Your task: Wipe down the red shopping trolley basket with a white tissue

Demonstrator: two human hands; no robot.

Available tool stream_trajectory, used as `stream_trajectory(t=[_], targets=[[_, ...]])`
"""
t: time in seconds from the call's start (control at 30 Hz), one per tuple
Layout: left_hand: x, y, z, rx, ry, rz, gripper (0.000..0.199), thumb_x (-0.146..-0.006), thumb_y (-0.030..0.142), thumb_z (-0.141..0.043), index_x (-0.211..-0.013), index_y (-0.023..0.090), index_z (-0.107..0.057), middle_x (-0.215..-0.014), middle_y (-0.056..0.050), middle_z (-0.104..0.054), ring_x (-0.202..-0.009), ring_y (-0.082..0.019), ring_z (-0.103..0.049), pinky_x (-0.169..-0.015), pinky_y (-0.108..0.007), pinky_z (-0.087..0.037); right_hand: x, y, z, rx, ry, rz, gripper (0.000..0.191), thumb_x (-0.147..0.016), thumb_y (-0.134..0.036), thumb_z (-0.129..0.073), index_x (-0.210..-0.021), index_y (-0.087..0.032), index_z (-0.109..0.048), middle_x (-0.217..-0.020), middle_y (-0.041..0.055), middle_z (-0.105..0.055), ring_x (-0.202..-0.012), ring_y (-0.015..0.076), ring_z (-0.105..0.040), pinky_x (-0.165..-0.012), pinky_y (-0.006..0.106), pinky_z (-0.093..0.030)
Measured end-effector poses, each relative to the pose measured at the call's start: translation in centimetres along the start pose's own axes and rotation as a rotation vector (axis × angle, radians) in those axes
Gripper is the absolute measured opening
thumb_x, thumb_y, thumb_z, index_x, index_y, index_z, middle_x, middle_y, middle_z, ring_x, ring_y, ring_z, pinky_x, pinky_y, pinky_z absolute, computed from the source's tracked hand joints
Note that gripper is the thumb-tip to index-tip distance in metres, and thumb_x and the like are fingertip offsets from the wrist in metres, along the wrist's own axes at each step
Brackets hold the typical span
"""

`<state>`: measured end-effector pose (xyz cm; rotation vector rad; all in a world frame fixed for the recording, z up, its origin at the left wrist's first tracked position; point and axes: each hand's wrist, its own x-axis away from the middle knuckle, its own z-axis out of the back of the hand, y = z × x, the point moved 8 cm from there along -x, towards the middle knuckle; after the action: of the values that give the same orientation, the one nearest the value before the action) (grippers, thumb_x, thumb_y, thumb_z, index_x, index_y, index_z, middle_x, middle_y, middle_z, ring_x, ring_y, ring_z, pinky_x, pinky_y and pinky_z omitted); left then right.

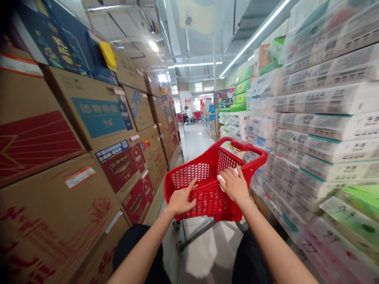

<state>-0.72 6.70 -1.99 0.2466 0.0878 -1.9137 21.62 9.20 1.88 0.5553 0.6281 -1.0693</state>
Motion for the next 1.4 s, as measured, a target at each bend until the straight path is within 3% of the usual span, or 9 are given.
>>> stream_trajectory(t=[0.1,0.37,0.43,0.63,0.73,1.07,1.2,1.3,1.4], targets=[[-0.2,-0.3,0.1,0.009,0.01,-0.008,0.095,-0.09,0.041,-0.06,-0.165,0.03,-0.003,-0.122,-0.004,-0.075,-0.105,-0.026,-0.073,-0.092,-0.036,-0.055,0.2,0.1,-0.8,0.036,0.036,-0.045,0.043,-0.106,-0.042,-0.037,-0.137,-0.025,-0.062,-0.149,0.0095,-0.058,-0.147,0.0294,-0.039,-0.123,0.057,-0.018],[-0.7,-0.3,-0.1,0.007,0.041,-0.006,0.098,-0.089,0.04,-0.06,-0.165,0.03,0.001,-0.121,-0.004,-0.074,-0.103,-0.028,-0.073,-0.087,-0.038,-0.056,1.4,-8.8,-2.8,-0.036,-0.036,0.134,0.065,-0.1,-0.051,-0.051,-0.16,-0.034,-0.034,-0.173,0.0058,-0.013,-0.158,0.0349,-0.014,-0.124,0.059,-0.019],[-0.7,-0.4,-0.3,0.026,0.044,-0.011,0.099,-0.089,0.039,-0.06,-0.165,0.03,0.003,-0.126,-0.003,-0.073,-0.107,-0.027,-0.072,-0.089,-0.038,-0.056,1.5,-7.6,-2.7,-0.03,-0.048,0.169,0.06,-0.101,-0.045,-0.051,-0.158,-0.038,-0.037,-0.173,0.0023,-0.013,-0.158,0.0331,-0.015,-0.125,0.057,-0.018],[-0.9,0.0,-0.8,0.077,0.043,-0.048,0.104,-0.085,0.035,-0.061,-0.164,0.032,0.006,-0.145,0.0,-0.062,-0.11,-0.026,-0.071,-0.092,-0.038,-0.056,1.0,2.8,-1.0,0.062,-0.009,0.006,0.052,-0.103,-0.038,-0.048,-0.155,-0.038,-0.044,-0.168,-0.0001,-0.031,-0.156,0.0303,-0.023,-0.127,0.059,-0.012],[-1.2,0.4,-1.0,0.058,0.023,-0.035,0.104,-0.085,0.039,-0.061,-0.164,0.03,0.006,-0.139,-0.002,-0.067,-0.109,-0.027,-0.071,-0.09,-0.04,-0.057,0.8,3.9,-0.9,0.077,0.012,-0.061,0.048,-0.103,-0.041,-0.045,-0.15,-0.034,-0.051,-0.166,0.003,-0.037,-0.155,0.0326,-0.023,-0.125,0.062,-0.014],[-0.6,0.6,-0.5,0.044,0.027,-0.018,0.099,-0.089,0.04,-0.055,-0.164,0.025,0.009,-0.124,-0.006,-0.073,-0.104,-0.028,-0.073,-0.085,-0.038,-0.057,1.5,-10.1,-2.0,-0.148,-0.06,0.11,0.05,-0.102,-0.051,-0.044,-0.147,-0.03,-0.056,-0.155,0.0079,-0.051,-0.148,0.0335,-0.033,-0.125,0.058,-0.019],[-0.1,0.9,-0.6,0.044,0.017,-0.031,0.105,-0.087,0.04,-0.058,-0.164,0.025,0.012,-0.128,-0.007,-0.071,-0.105,-0.028,-0.072,-0.088,-0.038,-0.056,0.6,-6.3,-0.9,-0.134,-0.092,0.155,0.042,-0.106,-0.043,-0.04,-0.142,-0.032,-0.058,-0.142,0.0032,-0.063,-0.133,0.0251,-0.05,-0.126,0.054,-0.017],[0.2,1.3,-0.8,0.03,0.009,-0.024,0.105,-0.087,0.043,-0.057,-0.164,0.024,0.012,-0.128,-0.008,-0.071,-0.107,-0.028,-0.071,-0.091,-0.039,-0.055,-0.2,-0.7,0.0,-0.054,-0.052,0.039,0.038,-0.107,-0.039,-0.038,-0.133,-0.031,-0.064,-0.131,0.0036,-0.069,-0.13,0.0249,-0.052,-0.125,0.056,-0.017],[0.3,1.8,-1.0,0.042,0.025,-0.013,0.107,-0.086,0.043,-0.058,-0.164,0.022,0.013,-0.126,-0.009,-0.072,-0.107,-0.029,-0.071,-0.09,-0.04,-0.055,-0.6,1.2,0.0,-0.01,-0.036,-0.033,0.037,-0.107,-0.041,-0.038,-0.123,-0.028,-0.068,-0.123,0.0062,-0.07,-0.127,0.0271,-0.052,-0.123,0.057,-0.018]])
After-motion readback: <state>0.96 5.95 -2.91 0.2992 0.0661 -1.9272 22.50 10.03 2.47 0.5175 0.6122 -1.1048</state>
